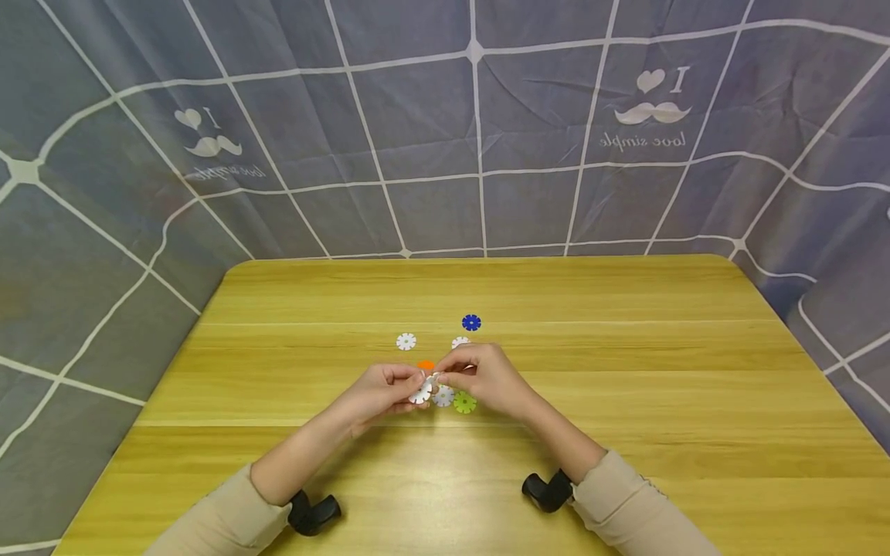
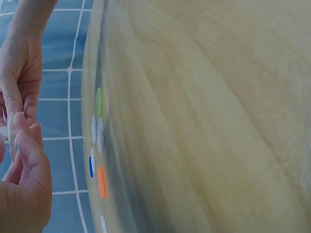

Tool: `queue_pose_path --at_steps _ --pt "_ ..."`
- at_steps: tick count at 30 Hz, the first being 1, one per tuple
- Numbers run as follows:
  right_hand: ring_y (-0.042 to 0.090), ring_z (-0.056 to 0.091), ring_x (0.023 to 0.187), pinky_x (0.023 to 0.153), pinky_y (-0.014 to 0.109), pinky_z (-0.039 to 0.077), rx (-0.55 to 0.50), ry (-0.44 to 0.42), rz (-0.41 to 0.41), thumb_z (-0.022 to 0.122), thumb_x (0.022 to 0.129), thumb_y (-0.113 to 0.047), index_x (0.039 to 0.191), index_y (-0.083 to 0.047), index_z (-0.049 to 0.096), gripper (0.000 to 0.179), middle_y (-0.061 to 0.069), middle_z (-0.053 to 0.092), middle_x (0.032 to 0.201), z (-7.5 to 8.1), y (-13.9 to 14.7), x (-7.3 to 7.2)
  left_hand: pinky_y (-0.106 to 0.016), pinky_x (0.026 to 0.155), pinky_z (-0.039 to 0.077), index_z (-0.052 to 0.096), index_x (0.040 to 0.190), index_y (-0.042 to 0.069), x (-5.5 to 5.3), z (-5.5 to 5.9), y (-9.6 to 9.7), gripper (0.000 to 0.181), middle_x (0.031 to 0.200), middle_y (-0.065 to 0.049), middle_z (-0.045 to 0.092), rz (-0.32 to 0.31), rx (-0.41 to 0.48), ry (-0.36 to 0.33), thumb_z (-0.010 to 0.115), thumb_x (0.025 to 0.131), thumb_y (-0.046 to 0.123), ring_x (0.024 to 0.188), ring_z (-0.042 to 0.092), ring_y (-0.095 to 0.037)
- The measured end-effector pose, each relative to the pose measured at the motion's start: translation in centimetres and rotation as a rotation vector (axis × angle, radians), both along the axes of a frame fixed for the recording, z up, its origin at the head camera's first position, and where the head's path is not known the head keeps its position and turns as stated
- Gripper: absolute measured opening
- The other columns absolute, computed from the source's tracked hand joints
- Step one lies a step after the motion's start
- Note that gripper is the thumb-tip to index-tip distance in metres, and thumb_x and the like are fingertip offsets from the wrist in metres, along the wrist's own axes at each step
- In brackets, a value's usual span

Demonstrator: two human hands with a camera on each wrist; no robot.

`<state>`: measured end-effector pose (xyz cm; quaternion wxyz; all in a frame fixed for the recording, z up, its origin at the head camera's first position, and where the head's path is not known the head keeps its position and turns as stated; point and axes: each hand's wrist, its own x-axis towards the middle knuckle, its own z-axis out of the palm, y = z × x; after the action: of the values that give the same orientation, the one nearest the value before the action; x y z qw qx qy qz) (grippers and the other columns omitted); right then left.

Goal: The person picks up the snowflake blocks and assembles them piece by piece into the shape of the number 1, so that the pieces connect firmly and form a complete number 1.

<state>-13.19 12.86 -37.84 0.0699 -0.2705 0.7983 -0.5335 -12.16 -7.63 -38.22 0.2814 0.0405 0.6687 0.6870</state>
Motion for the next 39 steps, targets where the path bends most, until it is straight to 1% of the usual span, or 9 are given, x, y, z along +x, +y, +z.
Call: queue_pose_path --at_steps 3,5,10,16,21,25,30,35,39 --pt "0.017 0.063 0.078 0.067 0.027 0.056 -0.008 0.01 0.009 0.067 0.084 -0.003 0.092 -0.003 0.072 0.009 0.006 0.067 0.088 -0.1 0.0 0.1 -0.013 0.06 0.05 0.058 0.113 -0.013 0.0 0.0 0.1 0.031 0.092 -0.019 0.066 -0.03 0.01 0.002 0.053 0.095 0.013 0.068 0.062 -0.008" --pt "0.016 0.062 0.078 0.067 0.027 0.056 -0.012 0.018 0.017 0.067 0.084 -0.002 0.092 -0.003 0.072 0.01 0.006 0.067 0.088 -0.1 -0.1 0.1 -0.013 0.061 0.05 0.058 0.114 -0.014 0.1 -0.1 0.1 0.032 0.095 -0.02 0.066 -0.048 0.016 0.001 0.053 0.096 0.013 0.069 0.063 -0.008" --pt "0.017 0.063 0.079 0.067 0.026 0.056 -0.005 0.004 0.024 0.067 0.084 -0.003 0.094 -0.001 0.072 0.011 0.008 0.067 0.089 -0.3 -0.1 0.1 -0.012 0.059 0.049 0.055 0.116 -0.015 0.3 -0.2 0.1 0.034 0.088 -0.01 0.066 -0.081 0.027 -0.005 0.051 0.097 0.013 0.069 0.062 -0.007" --pt "0.026 0.063 0.079 0.068 0.026 0.055 0.018 -0.052 -0.002 0.066 0.085 -0.004 0.097 0.0 0.07 0.013 0.008 0.067 0.089 -0.2 0.1 0.0 -0.012 0.059 0.049 0.055 0.117 -0.014 0.4 -0.4 0.4 0.033 0.088 -0.01 0.065 -0.056 0.034 -0.029 0.05 0.097 0.012 0.067 0.06 -0.005" --pt "0.025 0.062 0.079 0.069 0.027 0.055 0.015 -0.084 -0.006 0.066 0.086 -0.005 0.1 0.004 0.067 0.017 0.009 0.067 0.089 0.0 0.4 -0.2 -0.014 0.064 0.051 0.053 0.12 -0.013 0.4 -0.5 0.6 0.035 0.093 -0.013 0.065 -0.066 0.034 -0.037 0.049 0.098 0.014 0.07 0.061 -0.006" --pt "0.023 0.061 0.08 0.069 0.027 0.054 0.015 -0.11 -0.025 0.067 0.086 -0.008 0.103 0.006 0.066 0.021 0.009 0.066 0.088 0.0 0.8 -0.5 -0.014 0.063 0.051 0.05 0.127 -0.01 0.4 -0.4 0.7 0.037 0.095 -0.014 0.064 -0.058 0.036 -0.051 0.047 0.098 0.014 0.07 0.061 -0.006" --pt "0.02 0.061 0.077 0.066 0.026 0.052 0.004 -0.15 -0.061 0.067 0.085 -0.006 0.103 0.007 0.065 0.023 0.008 0.065 0.087 -0.3 1.4 -1.4 -0.014 0.065 0.051 0.046 0.131 -0.008 0.3 -0.2 0.5 0.038 0.094 -0.01 0.062 -0.031 0.031 -0.07 0.045 0.099 0.013 0.072 0.06 -0.006" --pt "0.016 0.061 0.076 0.066 0.023 0.052 -0.037 -0.194 -0.099 0.067 0.083 -0.002 0.105 0.011 0.063 0.026 0.011 0.065 0.088 -0.8 2.2 -2.5 -0.016 0.068 0.052 0.048 0.129 -0.009 0.3 -0.1 0.4 0.037 0.099 -0.009 0.062 -0.015 0.029 -0.078 0.046 0.099 0.013 0.074 0.061 -0.007" --pt "0.017 0.063 0.078 0.068 0.025 0.055 -0.048 -0.254 -0.141 0.067 0.083 -0.002 0.107 0.013 0.061 0.029 0.014 0.065 0.091 -1.0 2.7 -3.5 -0.017 0.068 0.052 0.048 0.126 -0.011 0.2 -0.1 0.2 0.037 0.096 -0.008 0.061 -0.015 0.022 -0.072 0.045 0.099 0.014 0.074 0.061 -0.007"
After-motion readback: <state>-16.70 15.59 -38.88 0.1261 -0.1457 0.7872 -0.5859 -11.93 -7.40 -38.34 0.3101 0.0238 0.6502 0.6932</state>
